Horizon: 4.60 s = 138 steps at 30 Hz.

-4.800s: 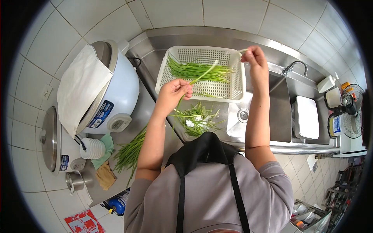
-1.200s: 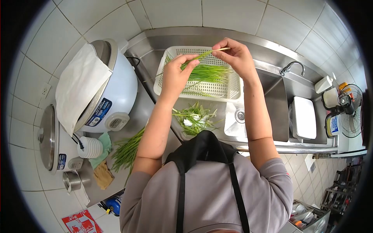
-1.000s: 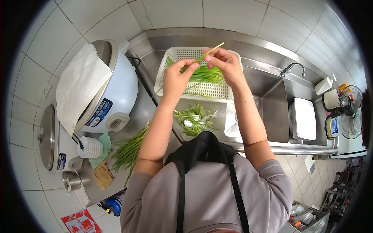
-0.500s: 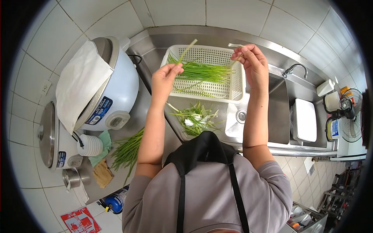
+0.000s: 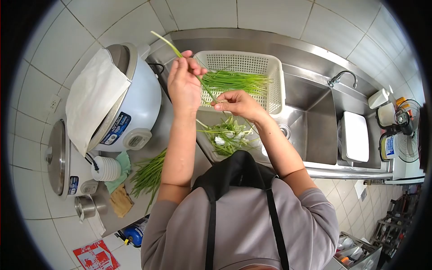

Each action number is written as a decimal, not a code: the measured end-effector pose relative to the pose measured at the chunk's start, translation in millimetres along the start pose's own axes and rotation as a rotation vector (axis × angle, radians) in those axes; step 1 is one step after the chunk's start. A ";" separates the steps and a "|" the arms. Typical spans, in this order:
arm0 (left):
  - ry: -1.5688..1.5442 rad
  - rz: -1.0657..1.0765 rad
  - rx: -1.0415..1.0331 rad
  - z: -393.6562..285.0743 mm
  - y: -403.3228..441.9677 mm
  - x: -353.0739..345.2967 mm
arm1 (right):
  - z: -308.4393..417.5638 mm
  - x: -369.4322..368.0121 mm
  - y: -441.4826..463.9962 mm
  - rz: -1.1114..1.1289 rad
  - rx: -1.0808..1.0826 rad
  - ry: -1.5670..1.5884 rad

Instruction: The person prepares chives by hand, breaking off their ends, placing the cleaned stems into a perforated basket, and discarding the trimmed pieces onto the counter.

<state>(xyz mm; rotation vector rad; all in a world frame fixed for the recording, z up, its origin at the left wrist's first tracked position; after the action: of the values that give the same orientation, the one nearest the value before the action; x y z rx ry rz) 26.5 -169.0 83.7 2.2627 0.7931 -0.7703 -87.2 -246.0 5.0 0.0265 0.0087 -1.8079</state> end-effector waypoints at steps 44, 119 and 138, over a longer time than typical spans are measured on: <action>1.812 -0.129 0.570 -77.9 -171.7 234.1 | -195.6 175.1 83.7 -0.079 -0.386 -1.436; 0.966 0.173 0.221 31.9 -49.7 23.6 | 63.5 86.8 -59.5 -0.511 0.202 -0.455; 0.145 0.060 0.188 25.4 -20.7 23.2 | 11.2 -7.2 -2.6 -0.130 0.125 0.049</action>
<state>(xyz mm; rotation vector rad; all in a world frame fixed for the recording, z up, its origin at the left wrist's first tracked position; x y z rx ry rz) 19.3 -165.9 44.3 2.5219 0.7417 -0.6842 -88.2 -238.6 16.4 0.1621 -0.0692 -1.9354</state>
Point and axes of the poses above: each hand's wrist, its own y-axis towards the middle knuckle, its own x-axis out of the back of the hand, z = x × y, the point moved 4 cm from there along y, towards the middle knuckle, and after that the axes turned 2 degrees about -y, right-handed, at the moved point
